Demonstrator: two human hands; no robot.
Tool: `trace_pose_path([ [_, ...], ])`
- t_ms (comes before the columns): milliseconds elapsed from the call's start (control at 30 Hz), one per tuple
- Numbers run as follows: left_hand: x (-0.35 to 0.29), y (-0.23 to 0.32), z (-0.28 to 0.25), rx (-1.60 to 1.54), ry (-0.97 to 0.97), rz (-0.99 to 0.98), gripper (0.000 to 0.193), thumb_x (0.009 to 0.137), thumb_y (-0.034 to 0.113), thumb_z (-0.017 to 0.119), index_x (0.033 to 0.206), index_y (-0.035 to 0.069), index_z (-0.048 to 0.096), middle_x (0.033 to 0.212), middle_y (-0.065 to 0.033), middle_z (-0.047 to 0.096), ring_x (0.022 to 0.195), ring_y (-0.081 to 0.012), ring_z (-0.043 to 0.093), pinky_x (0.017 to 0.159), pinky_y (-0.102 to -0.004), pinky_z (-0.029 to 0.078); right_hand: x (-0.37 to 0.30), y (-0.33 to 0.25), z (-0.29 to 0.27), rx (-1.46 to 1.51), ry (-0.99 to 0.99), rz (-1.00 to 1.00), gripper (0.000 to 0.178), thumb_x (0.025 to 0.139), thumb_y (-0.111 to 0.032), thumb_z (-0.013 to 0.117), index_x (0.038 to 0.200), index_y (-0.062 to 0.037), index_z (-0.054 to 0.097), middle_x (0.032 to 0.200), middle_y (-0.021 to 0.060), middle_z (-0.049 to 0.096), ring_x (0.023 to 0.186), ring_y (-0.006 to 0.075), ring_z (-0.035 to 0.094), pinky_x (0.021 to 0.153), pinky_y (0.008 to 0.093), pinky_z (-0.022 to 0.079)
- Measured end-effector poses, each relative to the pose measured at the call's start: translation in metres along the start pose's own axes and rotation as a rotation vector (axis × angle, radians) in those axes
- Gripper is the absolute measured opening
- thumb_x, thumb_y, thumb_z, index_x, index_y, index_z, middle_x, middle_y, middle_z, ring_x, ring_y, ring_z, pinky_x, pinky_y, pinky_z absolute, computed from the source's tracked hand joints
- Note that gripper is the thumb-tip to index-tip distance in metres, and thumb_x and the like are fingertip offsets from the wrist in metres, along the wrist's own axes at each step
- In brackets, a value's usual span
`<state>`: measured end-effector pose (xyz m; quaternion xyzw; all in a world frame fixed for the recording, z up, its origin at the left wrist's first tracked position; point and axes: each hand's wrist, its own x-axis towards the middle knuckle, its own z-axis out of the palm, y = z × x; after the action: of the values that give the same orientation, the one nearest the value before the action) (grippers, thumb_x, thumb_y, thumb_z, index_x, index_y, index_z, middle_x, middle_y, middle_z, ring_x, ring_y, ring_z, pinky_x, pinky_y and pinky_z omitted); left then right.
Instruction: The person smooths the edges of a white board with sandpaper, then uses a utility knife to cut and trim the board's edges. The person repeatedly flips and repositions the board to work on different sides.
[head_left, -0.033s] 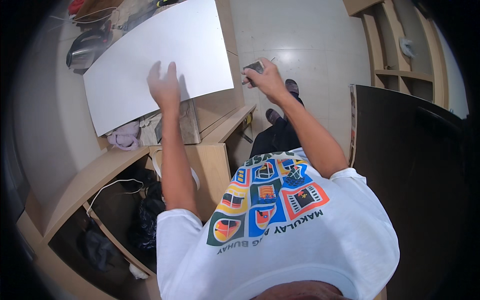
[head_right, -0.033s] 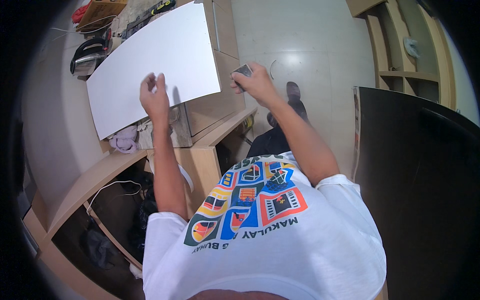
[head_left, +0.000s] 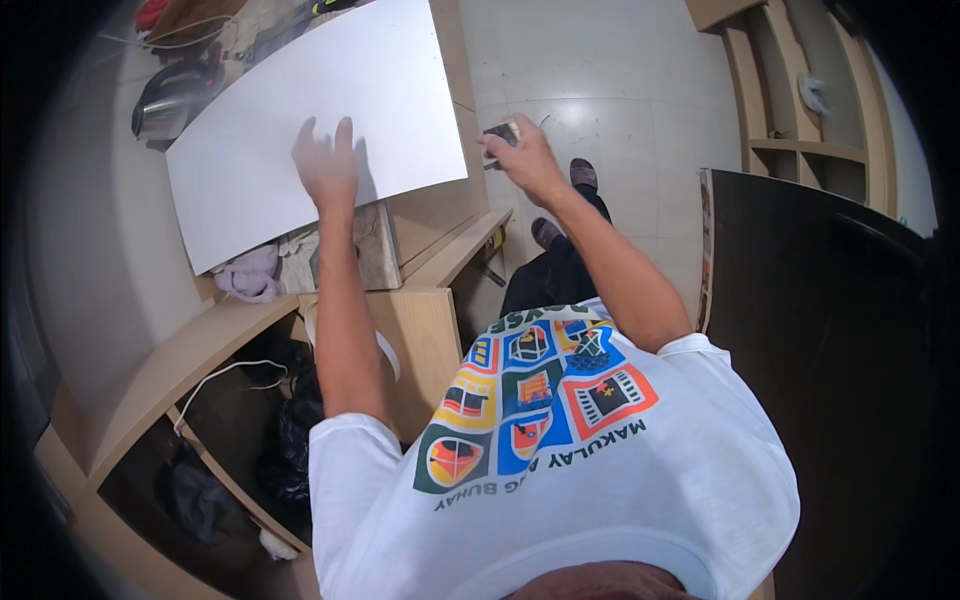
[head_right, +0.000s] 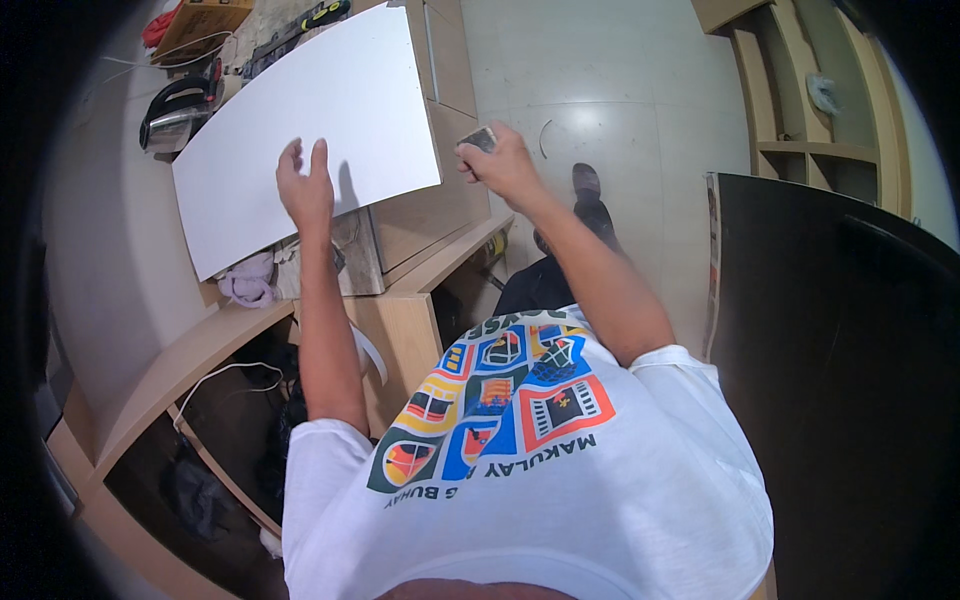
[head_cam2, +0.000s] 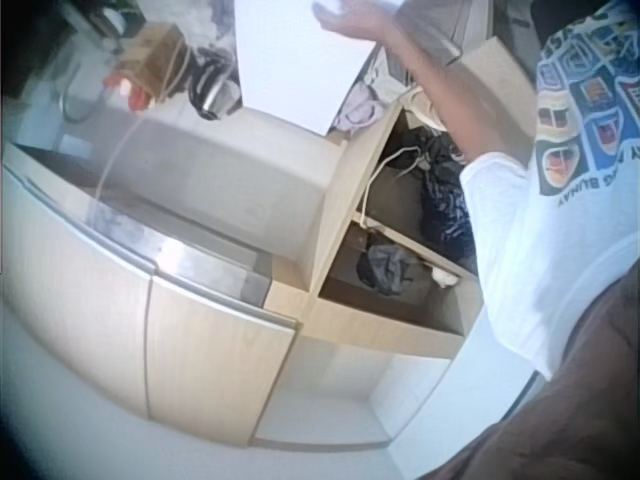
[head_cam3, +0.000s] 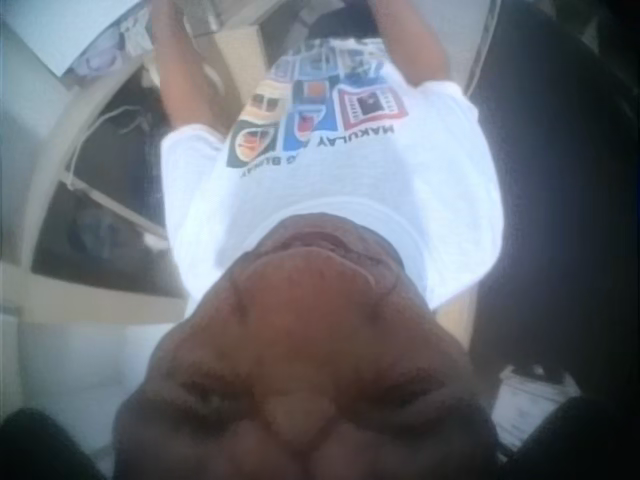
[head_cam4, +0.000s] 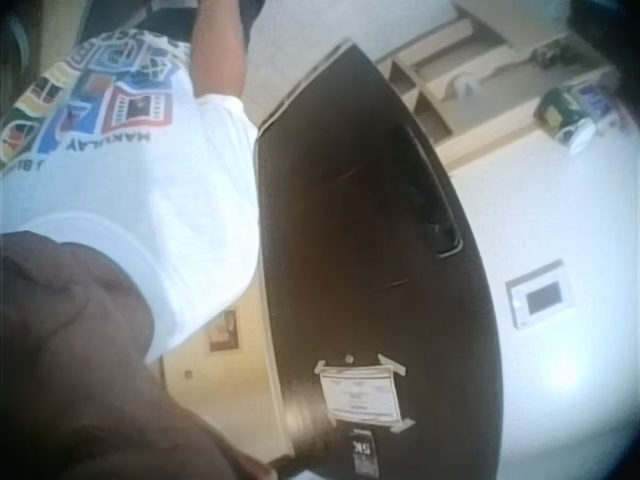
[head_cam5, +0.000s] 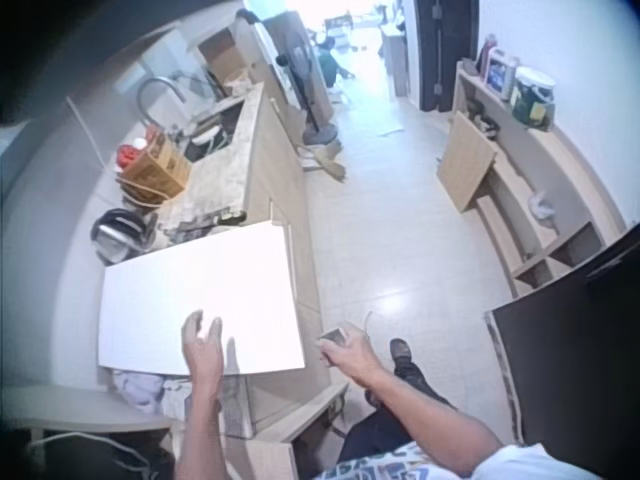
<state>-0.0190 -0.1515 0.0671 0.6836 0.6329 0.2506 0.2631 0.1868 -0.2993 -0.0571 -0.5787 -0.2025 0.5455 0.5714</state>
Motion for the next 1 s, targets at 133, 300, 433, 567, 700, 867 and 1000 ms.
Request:
trace_pose_path([
  [133,0.059,-0.043,0.023,0.516,0.06,0.008,0.092,0.095,0.065,0.054,0.159,0.003,0.03,0.166,-0.0271,0.021,0.153,-0.0464,0.018,0.119,-0.067,0.013,0.033,0.023,0.037,-0.161,0.152,-0.215,0.047,0.097,-0.026,0.062,0.125,0.0117,0.055,0.098,0.0243,0.067,0.098,0.0337,0.068,0.088,0.0437,0.054],
  [300,0.064,-0.028,0.045,0.679,0.123,-0.122,0.097,0.097,0.073,0.039,0.162,0.003,0.022,0.167,-0.0294,0.014,0.154,-0.0534,0.005,0.118,-0.0725,0.004,0.01,-0.018,0.077,-0.356,0.182,-0.075,0.065,0.101,-0.03,0.052,0.147,0.0134,0.034,0.139,0.0392,0.043,0.131,0.0439,0.047,0.112,0.0474,0.037],
  [433,0.066,-0.027,0.052,0.698,0.112,-0.109,0.095,0.098,0.07,0.039,0.162,0.001,0.021,0.167,-0.0295,0.014,0.154,-0.0541,0.004,0.118,-0.0729,0.003,-0.02,-0.01,0.081,-0.498,0.054,-0.183,0.072,0.107,-0.027,0.041,0.154,0.0164,0.008,0.154,0.0413,0.026,0.151,0.0492,0.018,0.124,0.0487,0.021],
  [567,0.065,-0.029,0.049,0.7,0.098,-0.115,0.096,0.099,0.069,0.04,0.162,0.0,0.019,0.167,-0.0302,0.012,0.153,-0.0553,0.002,0.118,-0.0735,0.0,-0.016,-0.018,0.08,-0.454,-0.026,-0.111,0.076,0.108,-0.028,0.038,0.154,0.0177,0.0,0.16,0.0424,0.013,0.153,0.0509,0.014,0.126,0.0502,0.016],
  [700,0.063,-0.03,0.046,0.721,0.073,-0.114,0.097,0.098,0.068,0.042,0.162,-0.001,0.017,0.167,-0.031,0.01,0.152,-0.0576,-0.001,0.117,-0.0739,-0.002,0.061,-0.035,0.082,-0.487,0.031,-0.166,0.081,0.107,-0.036,0.039,0.154,0.0187,0.0,0.159,0.044,0.014,0.15,0.0526,0.02,0.125,0.0496,0.02],
  [867,0.073,-0.022,0.052,0.753,0.034,-0.08,0.098,0.098,0.069,0.043,0.162,-0.001,0.016,0.167,-0.0312,0.009,0.151,-0.0585,-0.002,0.117,-0.0739,-0.002,0.221,-0.05,0.075,-0.224,0.197,-0.349,0.063,0.104,-0.021,0.047,0.155,0.0084,0.026,0.149,0.0362,0.044,0.141,0.0466,0.04,0.121,0.0506,0.027],
  [1000,0.069,-0.027,0.049,0.753,0.045,-0.099,0.098,0.098,0.069,0.042,0.162,0.0,0.017,0.167,-0.0314,0.009,0.152,-0.0578,-0.001,0.118,-0.0728,0.0,0.212,-0.078,0.075,-0.401,0.03,-0.212,0.093,0.103,-0.044,0.044,0.155,0.0147,-0.006,0.157,0.0414,0.027,0.144,0.0519,0.034,0.121,0.0475,0.03],
])
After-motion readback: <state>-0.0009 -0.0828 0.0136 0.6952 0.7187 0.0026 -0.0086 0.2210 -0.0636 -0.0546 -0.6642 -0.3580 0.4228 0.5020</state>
